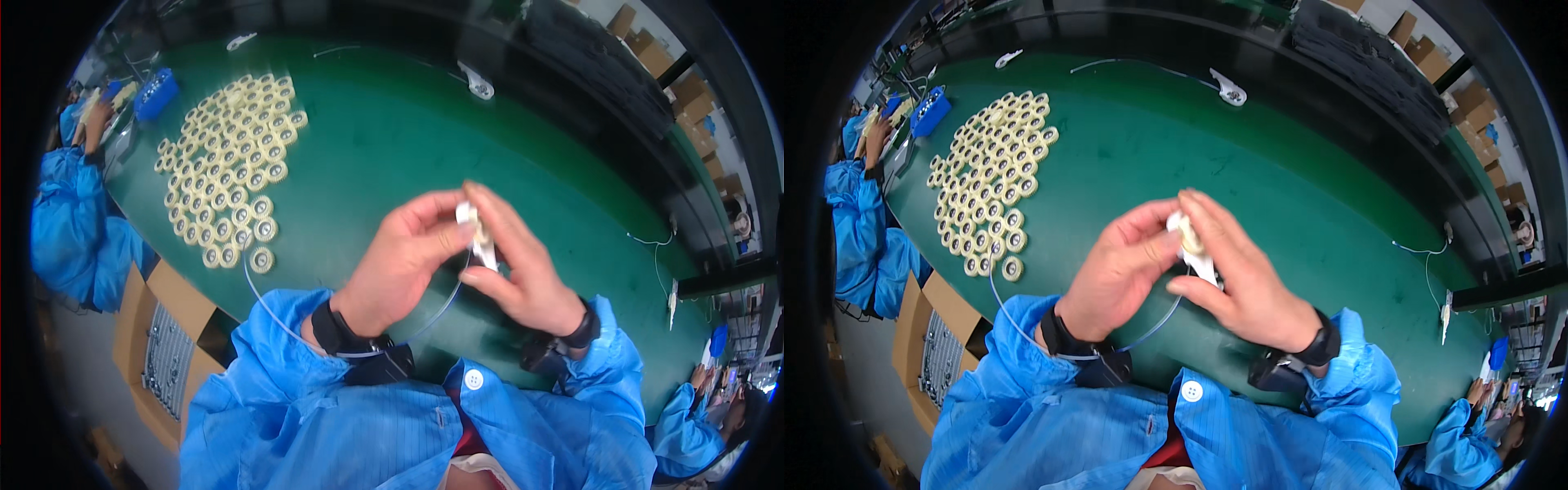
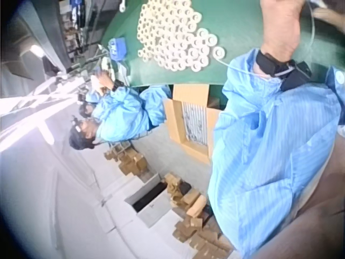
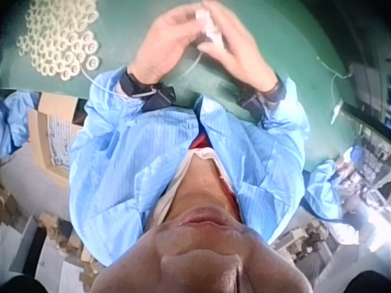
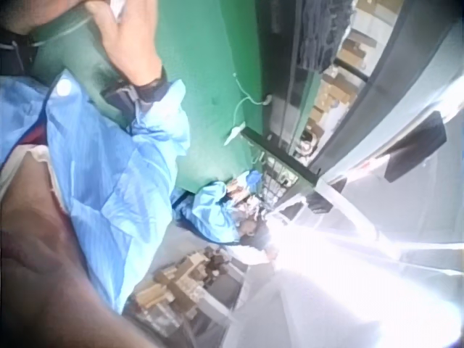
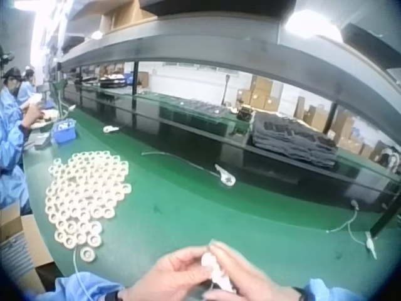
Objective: Assembling small mechanical components including gears and white plastic housings on a production line.
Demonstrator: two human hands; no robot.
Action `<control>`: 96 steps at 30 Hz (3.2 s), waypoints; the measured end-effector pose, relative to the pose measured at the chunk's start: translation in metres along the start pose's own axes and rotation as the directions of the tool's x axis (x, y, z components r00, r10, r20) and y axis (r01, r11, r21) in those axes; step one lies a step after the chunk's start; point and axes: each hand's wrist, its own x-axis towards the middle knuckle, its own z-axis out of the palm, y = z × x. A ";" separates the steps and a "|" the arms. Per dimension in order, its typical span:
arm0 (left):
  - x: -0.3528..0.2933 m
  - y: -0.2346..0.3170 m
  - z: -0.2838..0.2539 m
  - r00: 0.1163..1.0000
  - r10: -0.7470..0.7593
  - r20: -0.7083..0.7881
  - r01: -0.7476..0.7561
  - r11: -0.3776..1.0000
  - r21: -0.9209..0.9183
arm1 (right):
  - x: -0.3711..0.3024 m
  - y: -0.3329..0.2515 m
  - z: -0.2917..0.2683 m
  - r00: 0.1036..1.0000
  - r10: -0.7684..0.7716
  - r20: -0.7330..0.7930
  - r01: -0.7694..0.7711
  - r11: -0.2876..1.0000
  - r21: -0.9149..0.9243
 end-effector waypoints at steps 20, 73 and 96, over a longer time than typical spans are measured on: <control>-0.057 0.058 0.050 0.326 0.016 0.945 -0.260 0.963 0.074 | 0.137 0.263 -0.050 0.821 0.545 -0.171 -0.556 0.694 -0.458; -0.053 0.009 -0.032 0.720 -0.625 0.303 0.572 0.781 0.251 | 0.251 0.091 0.147 0.974 0.015 0.227 0.016 0.991 -0.134; -0.035 0.004 -0.010 0.991 -0.129 -0.024 0.128 0.990 -0.063 | 0.003 -0.003 -0.007 0.955 0.294 0.031 -0.251 0.751 0.611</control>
